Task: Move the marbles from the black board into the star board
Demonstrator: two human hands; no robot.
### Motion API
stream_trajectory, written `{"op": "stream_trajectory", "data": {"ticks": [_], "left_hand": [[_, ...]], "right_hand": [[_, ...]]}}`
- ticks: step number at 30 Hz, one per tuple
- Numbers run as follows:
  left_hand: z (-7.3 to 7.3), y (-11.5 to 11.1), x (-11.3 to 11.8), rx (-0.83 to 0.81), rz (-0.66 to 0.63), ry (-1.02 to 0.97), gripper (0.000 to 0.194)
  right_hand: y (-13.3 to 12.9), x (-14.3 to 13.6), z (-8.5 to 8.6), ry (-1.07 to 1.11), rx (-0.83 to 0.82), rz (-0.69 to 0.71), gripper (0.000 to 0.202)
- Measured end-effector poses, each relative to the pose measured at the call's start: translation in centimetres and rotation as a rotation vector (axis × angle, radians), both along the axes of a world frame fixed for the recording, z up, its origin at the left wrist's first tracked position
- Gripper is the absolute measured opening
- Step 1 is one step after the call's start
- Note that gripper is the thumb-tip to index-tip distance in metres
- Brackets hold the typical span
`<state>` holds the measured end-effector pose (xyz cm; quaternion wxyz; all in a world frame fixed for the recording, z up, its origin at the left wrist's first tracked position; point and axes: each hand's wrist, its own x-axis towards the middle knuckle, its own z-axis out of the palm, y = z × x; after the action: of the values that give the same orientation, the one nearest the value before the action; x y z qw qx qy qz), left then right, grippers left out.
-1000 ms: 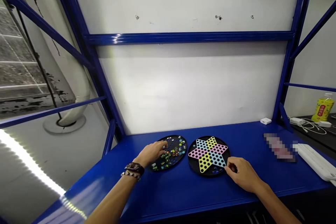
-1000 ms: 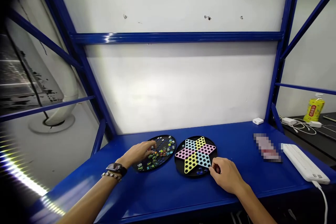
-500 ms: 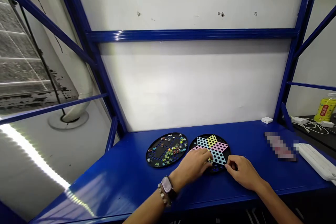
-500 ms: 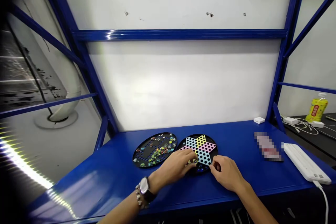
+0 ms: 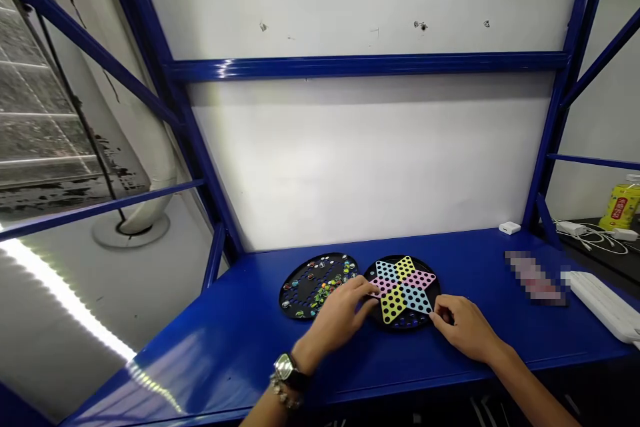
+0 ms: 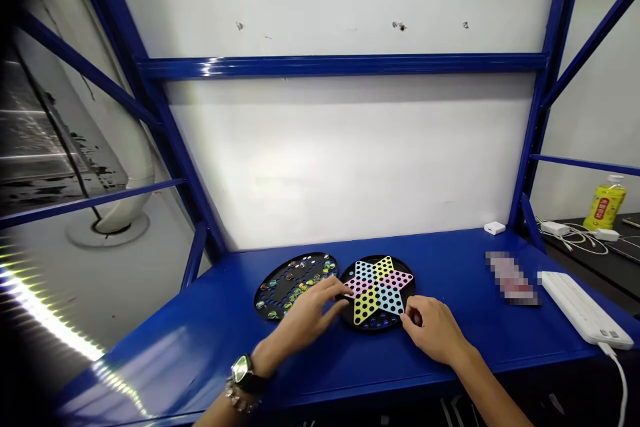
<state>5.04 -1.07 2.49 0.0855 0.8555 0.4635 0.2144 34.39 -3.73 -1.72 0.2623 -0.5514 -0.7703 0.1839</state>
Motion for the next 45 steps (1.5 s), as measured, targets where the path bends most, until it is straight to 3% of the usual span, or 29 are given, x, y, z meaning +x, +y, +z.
{"op": "stream_trajectory", "data": {"ticks": [3,5,7,10,15,20,25,31,35,45], "left_hand": [[-0.2,1.5,-5.2,0.014,0.284,0.024,0.038],[-0.9,2.2,-8.4,-0.049,0.392,0.073,0.043],[-1.7,2.5,-10.7,-0.132,0.429,0.098,0.045],[-2.4,2.4,-12.1,-0.215,0.410,0.086,0.047],[-1.8,2.7,-10.7,-0.170,0.425,0.076,0.047],[-1.1,3.5,-8.7,-0.226,0.411,0.134,0.043],[-0.9,3.8,-8.6,-0.175,0.380,0.099,0.041],[0.0,6.0,-8.0,-0.157,0.382,0.147,0.042],[-0.5,6.9,-7.4,-0.226,0.335,0.172,0.035],[-1.5,6.9,-7.8,-0.207,0.322,0.075,0.025]], "right_hand": [[0.0,0.0,0.0,0.008,0.010,-0.001,0.031],[0.0,0.0,0.1,0.010,0.000,-0.002,0.030],[-0.1,0.0,0.2,0.006,-0.007,-0.004,0.031],[-0.1,0.0,0.3,0.001,0.000,-0.009,0.031],[-0.1,0.0,0.3,0.003,0.001,-0.008,0.030],[-0.1,0.0,0.3,-0.010,0.002,-0.010,0.030],[0.0,0.0,0.1,-0.013,0.006,-0.012,0.031],[0.0,0.0,0.1,-0.016,0.011,-0.013,0.031],[-0.1,0.0,0.2,-0.010,-0.004,-0.012,0.030],[-0.1,0.0,0.3,0.001,-0.011,-0.007,0.030]]}}
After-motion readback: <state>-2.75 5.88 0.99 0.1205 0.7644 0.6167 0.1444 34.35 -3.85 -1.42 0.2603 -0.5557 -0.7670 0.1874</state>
